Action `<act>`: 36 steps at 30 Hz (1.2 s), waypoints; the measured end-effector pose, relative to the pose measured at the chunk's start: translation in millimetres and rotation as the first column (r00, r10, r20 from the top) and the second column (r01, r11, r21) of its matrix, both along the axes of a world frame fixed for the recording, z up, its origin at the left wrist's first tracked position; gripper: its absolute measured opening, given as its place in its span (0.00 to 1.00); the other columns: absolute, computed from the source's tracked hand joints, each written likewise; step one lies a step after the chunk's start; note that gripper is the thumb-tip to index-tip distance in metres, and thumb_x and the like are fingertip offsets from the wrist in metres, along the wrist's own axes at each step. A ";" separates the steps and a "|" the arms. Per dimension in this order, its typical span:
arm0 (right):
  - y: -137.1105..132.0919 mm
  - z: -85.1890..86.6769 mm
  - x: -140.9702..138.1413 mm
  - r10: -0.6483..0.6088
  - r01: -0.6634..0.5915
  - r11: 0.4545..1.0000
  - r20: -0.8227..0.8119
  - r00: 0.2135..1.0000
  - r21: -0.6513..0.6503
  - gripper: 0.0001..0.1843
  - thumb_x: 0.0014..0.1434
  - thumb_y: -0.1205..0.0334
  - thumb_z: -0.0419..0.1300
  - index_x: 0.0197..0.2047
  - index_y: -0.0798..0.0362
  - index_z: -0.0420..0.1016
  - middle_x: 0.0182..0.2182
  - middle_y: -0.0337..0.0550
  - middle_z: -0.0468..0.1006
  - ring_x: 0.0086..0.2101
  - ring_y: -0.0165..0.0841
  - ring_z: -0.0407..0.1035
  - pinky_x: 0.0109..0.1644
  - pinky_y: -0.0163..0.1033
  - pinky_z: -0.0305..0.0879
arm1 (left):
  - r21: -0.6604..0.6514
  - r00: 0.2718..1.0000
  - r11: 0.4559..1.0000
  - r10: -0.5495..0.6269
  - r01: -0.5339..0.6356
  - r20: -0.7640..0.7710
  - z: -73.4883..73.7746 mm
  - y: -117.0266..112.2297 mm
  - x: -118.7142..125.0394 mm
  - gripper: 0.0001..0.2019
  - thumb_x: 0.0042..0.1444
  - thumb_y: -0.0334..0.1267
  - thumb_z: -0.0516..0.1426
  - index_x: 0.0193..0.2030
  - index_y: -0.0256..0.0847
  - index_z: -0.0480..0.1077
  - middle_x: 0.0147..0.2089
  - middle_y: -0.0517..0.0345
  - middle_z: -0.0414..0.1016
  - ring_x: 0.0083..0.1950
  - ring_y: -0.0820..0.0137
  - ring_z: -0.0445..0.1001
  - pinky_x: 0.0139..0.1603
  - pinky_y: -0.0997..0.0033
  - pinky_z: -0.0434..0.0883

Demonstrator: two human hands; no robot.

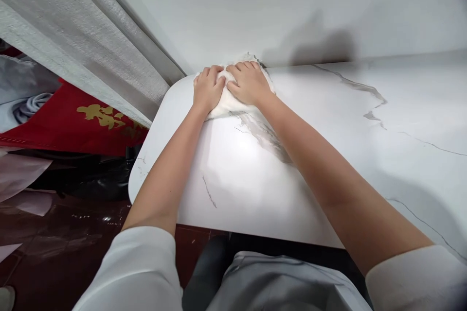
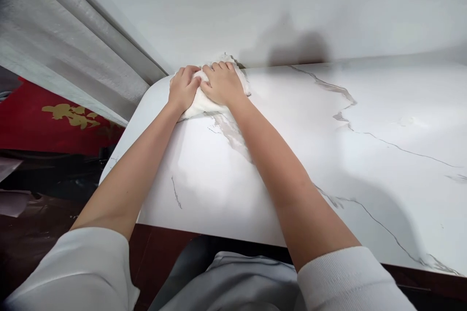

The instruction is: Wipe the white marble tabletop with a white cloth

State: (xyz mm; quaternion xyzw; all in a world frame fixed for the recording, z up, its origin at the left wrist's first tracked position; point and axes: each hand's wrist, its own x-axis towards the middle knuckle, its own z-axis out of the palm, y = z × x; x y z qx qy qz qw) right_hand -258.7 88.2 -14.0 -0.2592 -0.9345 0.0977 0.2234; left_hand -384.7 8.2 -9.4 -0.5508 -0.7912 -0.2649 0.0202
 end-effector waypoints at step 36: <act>-106.4 0.3 147.4 0.017 -0.015 0.988 -0.014 1.000 0.150 0.25 0.64 0.62 0.46 0.60 0.59 0.70 0.54 0.57 0.73 0.53 0.48 0.64 0.62 0.55 0.55 | -0.025 0.997 0.997 -0.073 0.073 -0.009 6.9 -109.9 142.8 0.18 0.67 0.36 0.46 0.60 0.43 0.67 0.61 0.48 0.72 0.65 0.60 0.67 0.73 0.50 0.53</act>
